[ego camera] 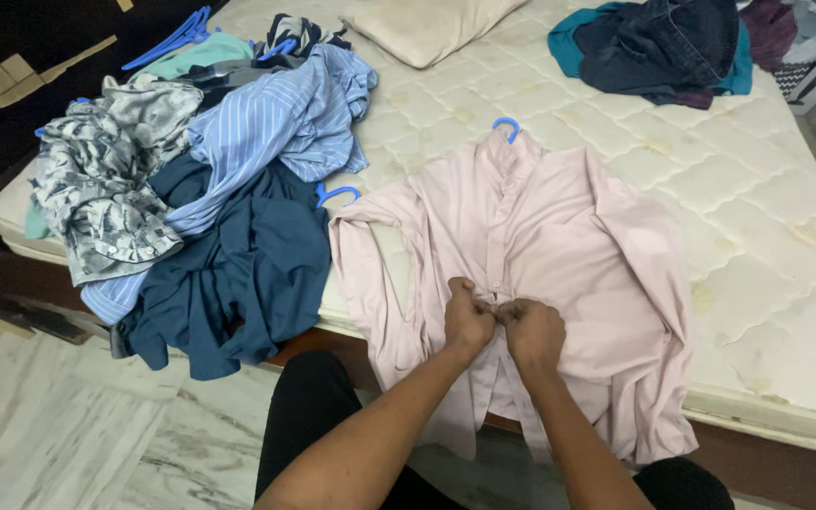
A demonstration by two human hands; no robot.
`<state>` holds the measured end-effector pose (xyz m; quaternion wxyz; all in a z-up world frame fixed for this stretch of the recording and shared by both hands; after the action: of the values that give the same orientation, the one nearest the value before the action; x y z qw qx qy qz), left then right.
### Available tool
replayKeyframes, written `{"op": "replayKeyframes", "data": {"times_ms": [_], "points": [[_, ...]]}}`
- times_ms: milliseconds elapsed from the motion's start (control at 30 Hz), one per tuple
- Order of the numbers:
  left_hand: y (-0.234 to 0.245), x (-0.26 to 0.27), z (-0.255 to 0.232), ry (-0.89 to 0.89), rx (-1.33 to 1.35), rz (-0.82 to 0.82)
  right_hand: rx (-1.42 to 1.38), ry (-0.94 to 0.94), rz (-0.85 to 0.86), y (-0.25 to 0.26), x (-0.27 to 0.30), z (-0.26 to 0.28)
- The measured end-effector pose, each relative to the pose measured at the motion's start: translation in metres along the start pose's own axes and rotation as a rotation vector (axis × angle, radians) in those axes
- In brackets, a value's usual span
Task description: The person lays a pink shirt on a bed, buttons it, places it on a blue hanger, and hangs it in a wardrobe. The person handles the shirt and hanger by hand throughout the process.
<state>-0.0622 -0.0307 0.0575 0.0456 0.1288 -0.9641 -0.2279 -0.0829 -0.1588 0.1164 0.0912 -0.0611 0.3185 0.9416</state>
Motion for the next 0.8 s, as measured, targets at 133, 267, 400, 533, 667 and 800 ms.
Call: {"op": "replayKeyframes", "data": {"times_ms": [133,267,400,533,667,800], "points": [[-0.004,-0.007,0.004,0.093,-0.067,-0.059,-0.002,0.047,-0.068,-0.001,0.005,0.005],[-0.001,-0.011,0.007,0.052,-0.02,-0.021,-0.165,-0.121,-0.043,0.0,0.004,0.0],[-0.001,-0.012,0.001,-0.055,0.078,0.042,-0.419,-0.271,0.025,-0.011,-0.012,-0.028],[0.004,-0.017,-0.012,-0.177,-0.037,0.091,-0.722,-0.436,0.094,-0.045,-0.032,-0.085],[0.011,-0.021,-0.021,-0.258,-0.022,0.201,-1.211,-0.897,0.222,-0.073,-0.054,-0.143],[0.024,-0.025,-0.024,-0.289,0.002,0.196,-1.139,-0.84,0.219,-0.052,-0.065,-0.134]]}}
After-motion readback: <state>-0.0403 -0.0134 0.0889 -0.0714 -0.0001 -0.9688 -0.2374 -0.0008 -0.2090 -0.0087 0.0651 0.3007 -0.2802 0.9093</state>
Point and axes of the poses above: each hand's wrist, its own x-axis away from the middle knuckle, its own y-axis out of the back of the hand, z = x × y, the point moved 4 cm from there along -x, towards the middle knuckle, and after that the axes turned 11 degrees about -x, right-handed, at the moved point
